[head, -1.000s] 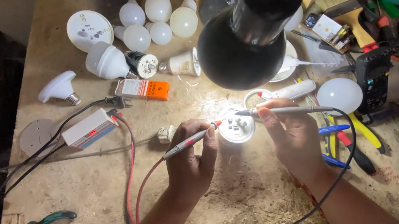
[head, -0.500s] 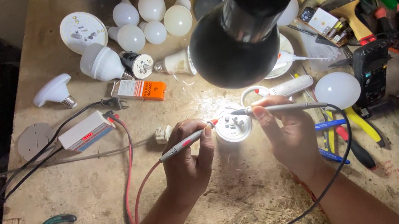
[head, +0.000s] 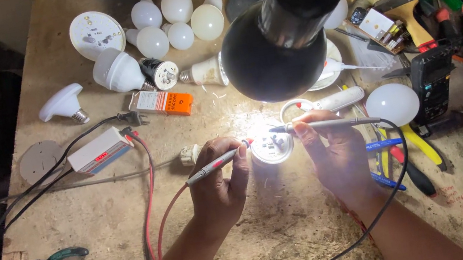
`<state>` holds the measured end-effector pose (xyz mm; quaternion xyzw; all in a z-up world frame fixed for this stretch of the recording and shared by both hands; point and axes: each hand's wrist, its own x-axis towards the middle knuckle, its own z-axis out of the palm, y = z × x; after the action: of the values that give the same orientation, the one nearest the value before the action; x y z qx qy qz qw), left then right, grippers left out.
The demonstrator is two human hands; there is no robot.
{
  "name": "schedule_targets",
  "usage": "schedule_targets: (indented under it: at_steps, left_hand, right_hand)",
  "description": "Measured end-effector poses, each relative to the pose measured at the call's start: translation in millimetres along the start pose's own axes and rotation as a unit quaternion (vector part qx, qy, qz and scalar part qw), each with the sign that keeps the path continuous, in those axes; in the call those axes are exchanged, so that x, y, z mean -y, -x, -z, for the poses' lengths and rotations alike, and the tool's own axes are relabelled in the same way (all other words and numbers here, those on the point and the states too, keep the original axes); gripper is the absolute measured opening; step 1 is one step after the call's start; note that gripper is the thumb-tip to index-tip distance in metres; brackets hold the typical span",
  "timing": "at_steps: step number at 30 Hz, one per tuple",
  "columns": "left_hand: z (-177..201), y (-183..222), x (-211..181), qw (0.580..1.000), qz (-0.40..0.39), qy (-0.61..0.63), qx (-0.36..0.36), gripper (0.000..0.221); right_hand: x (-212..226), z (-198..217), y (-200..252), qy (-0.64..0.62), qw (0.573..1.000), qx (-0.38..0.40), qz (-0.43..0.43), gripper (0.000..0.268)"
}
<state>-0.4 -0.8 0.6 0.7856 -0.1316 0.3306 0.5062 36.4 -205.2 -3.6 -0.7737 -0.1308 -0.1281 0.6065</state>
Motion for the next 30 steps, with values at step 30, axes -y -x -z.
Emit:
schedule_targets:
  at_steps: [30]
  left_hand:
    - [0.0,4.9,-0.4,1.0,0.019,0.007,0.012,0.008]
  right_hand:
    - [14.5,2.2,-1.5,0.032,0.999,0.012,0.031,0.008]
